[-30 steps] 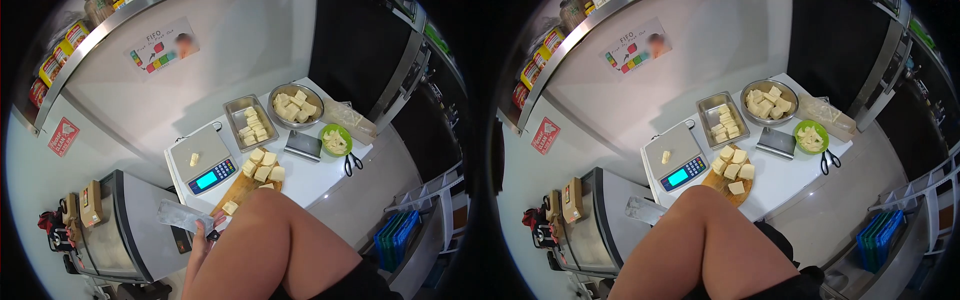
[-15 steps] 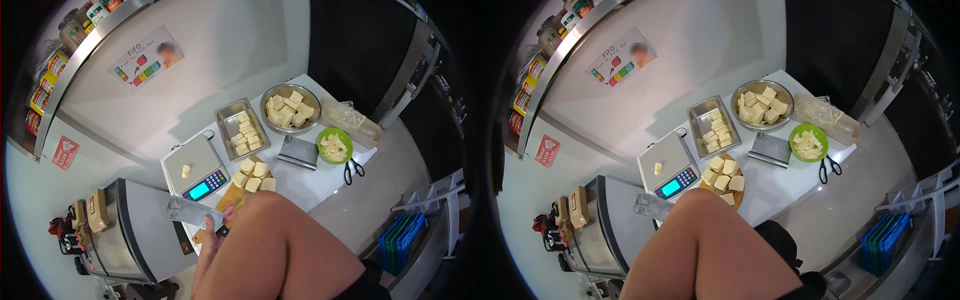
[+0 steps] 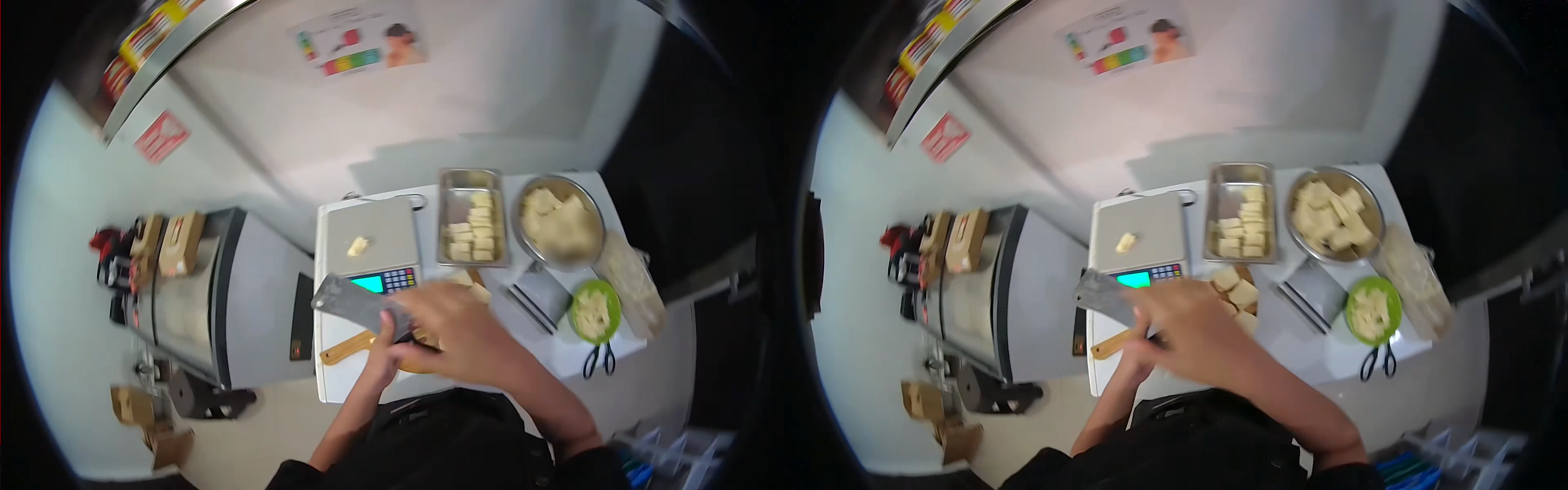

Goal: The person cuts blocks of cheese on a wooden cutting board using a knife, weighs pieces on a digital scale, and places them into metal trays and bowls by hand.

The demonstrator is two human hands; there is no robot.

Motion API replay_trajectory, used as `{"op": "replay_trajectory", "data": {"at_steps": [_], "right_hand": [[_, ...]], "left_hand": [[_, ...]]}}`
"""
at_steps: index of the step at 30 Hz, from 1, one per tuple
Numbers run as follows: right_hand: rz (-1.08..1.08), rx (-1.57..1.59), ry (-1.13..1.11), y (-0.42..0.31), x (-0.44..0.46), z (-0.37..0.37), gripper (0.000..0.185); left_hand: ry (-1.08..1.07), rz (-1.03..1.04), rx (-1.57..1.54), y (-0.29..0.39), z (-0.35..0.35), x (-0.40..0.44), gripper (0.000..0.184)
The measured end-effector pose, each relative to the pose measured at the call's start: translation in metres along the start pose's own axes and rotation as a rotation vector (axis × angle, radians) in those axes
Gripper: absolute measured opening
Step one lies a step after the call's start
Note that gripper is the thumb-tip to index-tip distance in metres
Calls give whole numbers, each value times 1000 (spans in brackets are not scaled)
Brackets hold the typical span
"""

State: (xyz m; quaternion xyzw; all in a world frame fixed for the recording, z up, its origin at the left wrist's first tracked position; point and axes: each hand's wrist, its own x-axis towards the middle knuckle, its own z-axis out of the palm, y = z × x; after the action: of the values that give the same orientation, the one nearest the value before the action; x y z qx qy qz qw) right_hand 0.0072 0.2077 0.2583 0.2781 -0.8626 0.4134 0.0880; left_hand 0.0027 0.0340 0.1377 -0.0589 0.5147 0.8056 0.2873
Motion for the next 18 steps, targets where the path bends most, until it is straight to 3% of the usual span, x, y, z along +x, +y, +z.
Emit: {"op": "replay_trajectory", "data": {"at_steps": [2,5,9,12,15,18], "right_hand": [[358,-284,-110,24,-39,20,69],[443,-23,-153,52,-52,55,67],[503,-38,-24,78,-43,93,55],[472,32,82,90,-34,91,47],[449,63,138,110,-24,89,40],[461,57,182,136,-16,92,35]], "left_hand": [[32,73,-4,-7,-6,20,82],[15,138,56,-13,-12,43,79],[-9,133,147,-10,-4,64,77],[-2,289,645,-16,-29,81,69],[44,104,799,44,-49,72,52],[592,572,1265,57,-97,89,49]]}}
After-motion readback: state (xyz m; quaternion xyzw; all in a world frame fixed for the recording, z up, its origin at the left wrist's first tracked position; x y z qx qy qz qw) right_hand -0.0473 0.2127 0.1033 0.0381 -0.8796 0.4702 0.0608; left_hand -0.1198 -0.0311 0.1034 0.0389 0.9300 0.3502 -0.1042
